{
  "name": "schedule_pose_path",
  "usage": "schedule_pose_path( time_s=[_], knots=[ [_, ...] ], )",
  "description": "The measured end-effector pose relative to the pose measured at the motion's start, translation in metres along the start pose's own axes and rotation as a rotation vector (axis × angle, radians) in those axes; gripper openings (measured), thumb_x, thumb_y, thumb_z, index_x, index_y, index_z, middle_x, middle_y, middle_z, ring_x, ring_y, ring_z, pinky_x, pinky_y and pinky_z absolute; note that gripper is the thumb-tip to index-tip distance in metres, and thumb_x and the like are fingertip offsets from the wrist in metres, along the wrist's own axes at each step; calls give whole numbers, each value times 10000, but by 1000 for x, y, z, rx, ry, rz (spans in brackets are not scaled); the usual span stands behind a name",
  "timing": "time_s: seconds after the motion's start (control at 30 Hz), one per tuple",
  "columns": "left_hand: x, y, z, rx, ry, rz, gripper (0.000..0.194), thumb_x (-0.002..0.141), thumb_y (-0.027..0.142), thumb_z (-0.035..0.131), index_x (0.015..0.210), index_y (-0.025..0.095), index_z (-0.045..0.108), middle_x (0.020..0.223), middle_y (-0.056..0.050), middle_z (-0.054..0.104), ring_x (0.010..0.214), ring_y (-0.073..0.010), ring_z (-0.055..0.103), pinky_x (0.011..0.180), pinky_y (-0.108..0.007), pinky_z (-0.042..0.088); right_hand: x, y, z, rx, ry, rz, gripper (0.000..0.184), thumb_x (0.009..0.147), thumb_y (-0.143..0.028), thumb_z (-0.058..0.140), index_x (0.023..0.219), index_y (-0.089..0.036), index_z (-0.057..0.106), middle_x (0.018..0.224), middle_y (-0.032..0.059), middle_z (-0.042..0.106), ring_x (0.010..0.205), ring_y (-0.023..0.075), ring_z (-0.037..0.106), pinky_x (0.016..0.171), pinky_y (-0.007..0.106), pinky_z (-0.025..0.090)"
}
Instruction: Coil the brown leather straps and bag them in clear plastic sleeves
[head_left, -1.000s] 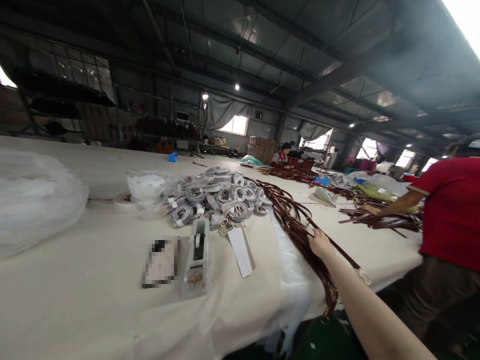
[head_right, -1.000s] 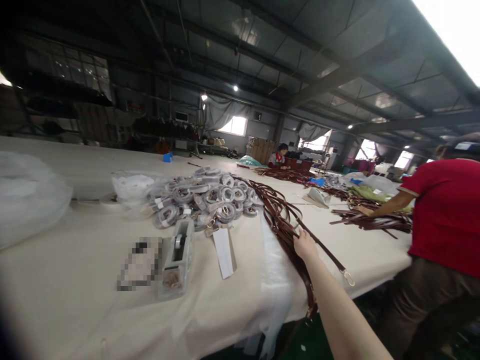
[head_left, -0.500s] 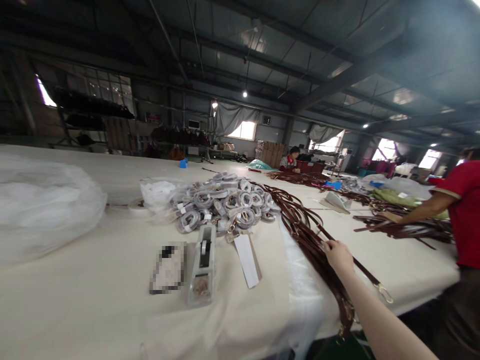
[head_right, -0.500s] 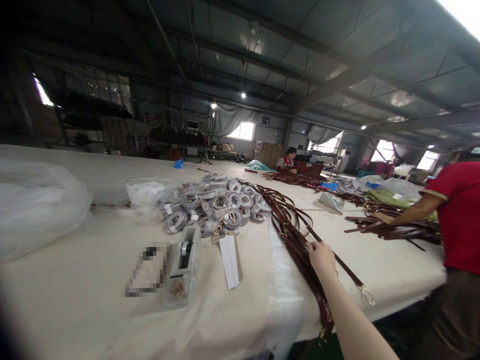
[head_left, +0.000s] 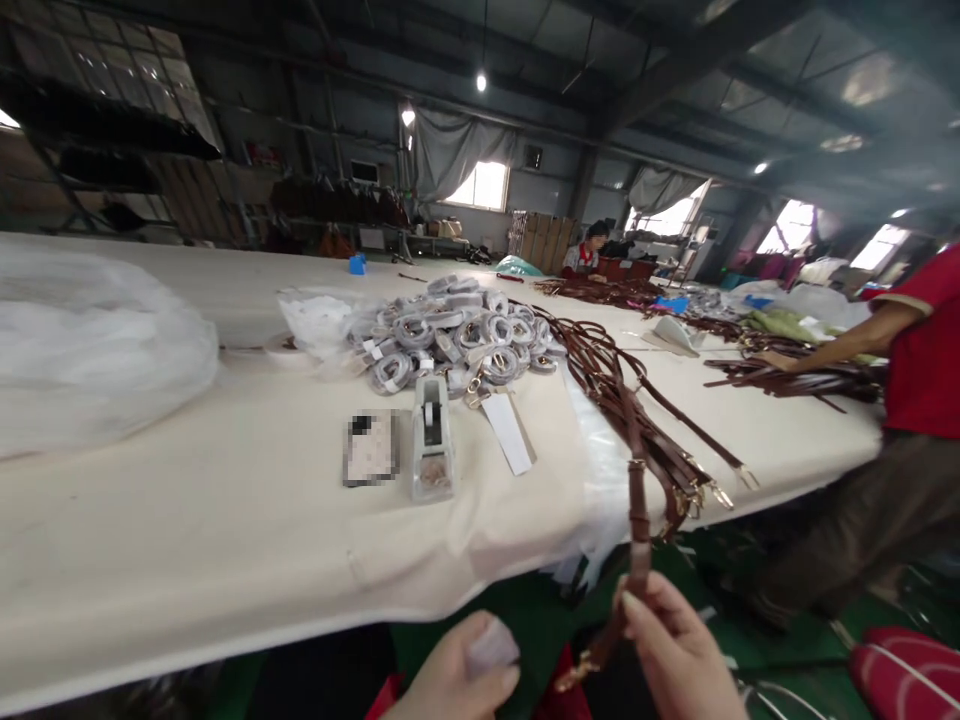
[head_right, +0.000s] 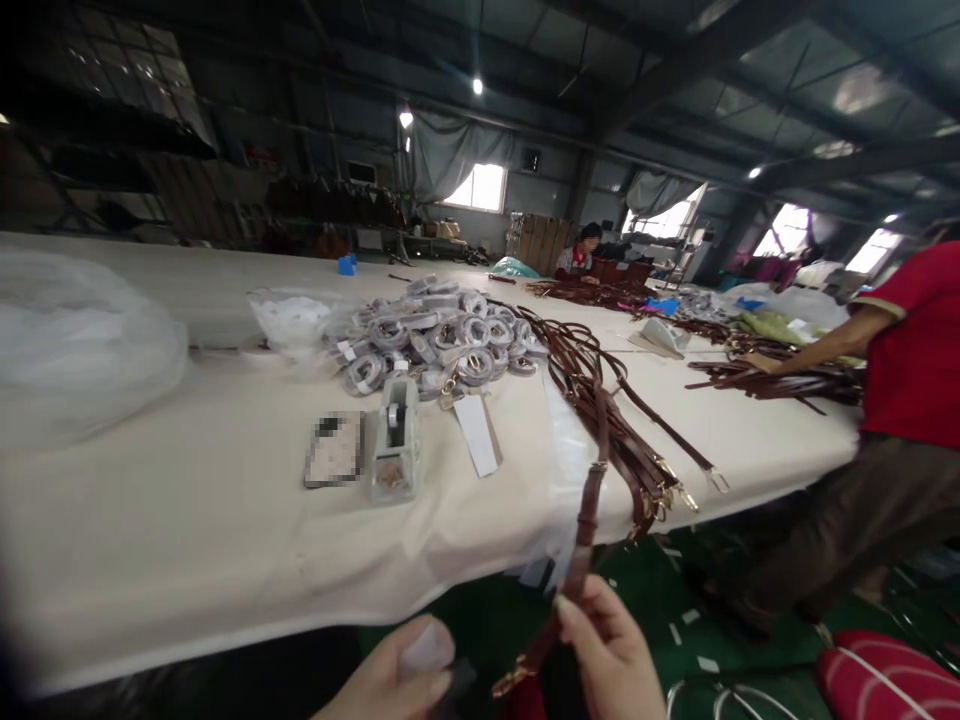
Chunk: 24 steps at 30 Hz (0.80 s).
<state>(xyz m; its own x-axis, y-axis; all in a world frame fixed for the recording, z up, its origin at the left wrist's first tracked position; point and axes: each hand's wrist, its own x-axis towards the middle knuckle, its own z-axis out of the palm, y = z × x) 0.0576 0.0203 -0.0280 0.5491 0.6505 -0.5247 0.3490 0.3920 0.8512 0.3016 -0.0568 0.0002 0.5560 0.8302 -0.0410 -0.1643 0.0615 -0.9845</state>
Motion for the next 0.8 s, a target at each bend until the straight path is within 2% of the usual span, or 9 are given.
schedule_pose_path(
  time_s=[0.1, 0.2, 0.33, 0.5, 0.57, 0.63, 0.67, 0.73, 0.8],
  knots=[
    [13, 7, 5, -107, 55, 137, 603, 763, 683, 616, 1046, 152, 657, 551, 53, 539, 442, -108, 460, 509, -257, 414, -50, 40, 46, -108, -257, 69, 188, 794, -377, 766, 789, -200, 703, 720, 13, 669, 660, 169, 604, 632, 264, 513],
    [12, 11, 9, -91, 93, 268, 621, 797, 736, 505, 858, 146, 690, 748, -54, 681, 714, -191, 613, 705, -303, 476, -75, 57, 71, -251, -417, 9, 185, 826, -309, 724, 699, -187, 667, 701, 15, 655, 666, 175, 600, 652, 270, 490],
    [-2, 6, 9, -391, -48, 93, 704, 772, 781, 498, 957, 123, 667, 800, -97, 718, 694, -204, 633, 669, -317, 487, -79, 60, 80, -417, -568, -33, 117, 825, -216, 693, 712, -187, 681, 756, 35, 707, 730, 191, 634, 712, 282, 493],
    [-20, -2, -9, -301, -53, 216, 616, 842, 725, 464, 776, 135, 629, 686, -66, 665, 667, -183, 616, 657, -292, 485, -64, 48, 70, -534, -644, 8, 218, 860, -289, 660, 673, -178, 671, 696, 33, 687, 669, 191, 642, 664, 288, 510],
    [-30, -2, -19, -91, -41, 280, 504, 879, 639, 480, 751, 163, 584, 619, -17, 621, 609, -152, 584, 645, -269, 470, -60, 36, 65, -591, -545, -93, 270, 903, -320, 606, 672, -184, 634, 649, 25, 645, 602, 179, 613, 586, 280, 502],
    [-41, 1, -25, 98, -54, 272, 375, 904, 523, 491, 742, 188, 537, 565, 33, 563, 526, -119, 537, 581, -235, 436, -59, 21, 65, -719, -517, -331, 162, 922, -270, 570, 823, -185, 667, 815, 67, 693, 758, 219, 661, 705, 332, 544],
    [-46, 2, -27, 158, -80, 256, 322, 906, 469, 497, 744, 193, 527, 565, 45, 550, 506, -109, 528, 556, -221, 421, -59, 14, 66, -802, -569, -467, 126, 911, -227, 572, 965, -189, 679, 982, 100, 707, 922, 256, 666, 839, 391, 539],
    [-53, 4, -28, 198, -168, 219, 256, 890, 417, 520, 761, 196, 530, 597, 51, 554, 488, -96, 526, 516, -201, 408, -57, 2, 72, -954, -775, -647, 377, 868, -158, 600, 1242, -205, 605, 1241, 131, 651, 1155, 307, 594, 1026, 499, 451],
    [-56, 2, -29, 172, -271, 163, 282, 882, 453, 525, 774, 193, 537, 627, 40, 581, 476, -91, 533, 502, -196, 418, -54, -7, 78, -1062, -968, -657, 482, 853, -150, 636, 1324, -206, 554, 1204, 127, 672, 1101, 304, 618, 1002, 501, 472]
  ],
)
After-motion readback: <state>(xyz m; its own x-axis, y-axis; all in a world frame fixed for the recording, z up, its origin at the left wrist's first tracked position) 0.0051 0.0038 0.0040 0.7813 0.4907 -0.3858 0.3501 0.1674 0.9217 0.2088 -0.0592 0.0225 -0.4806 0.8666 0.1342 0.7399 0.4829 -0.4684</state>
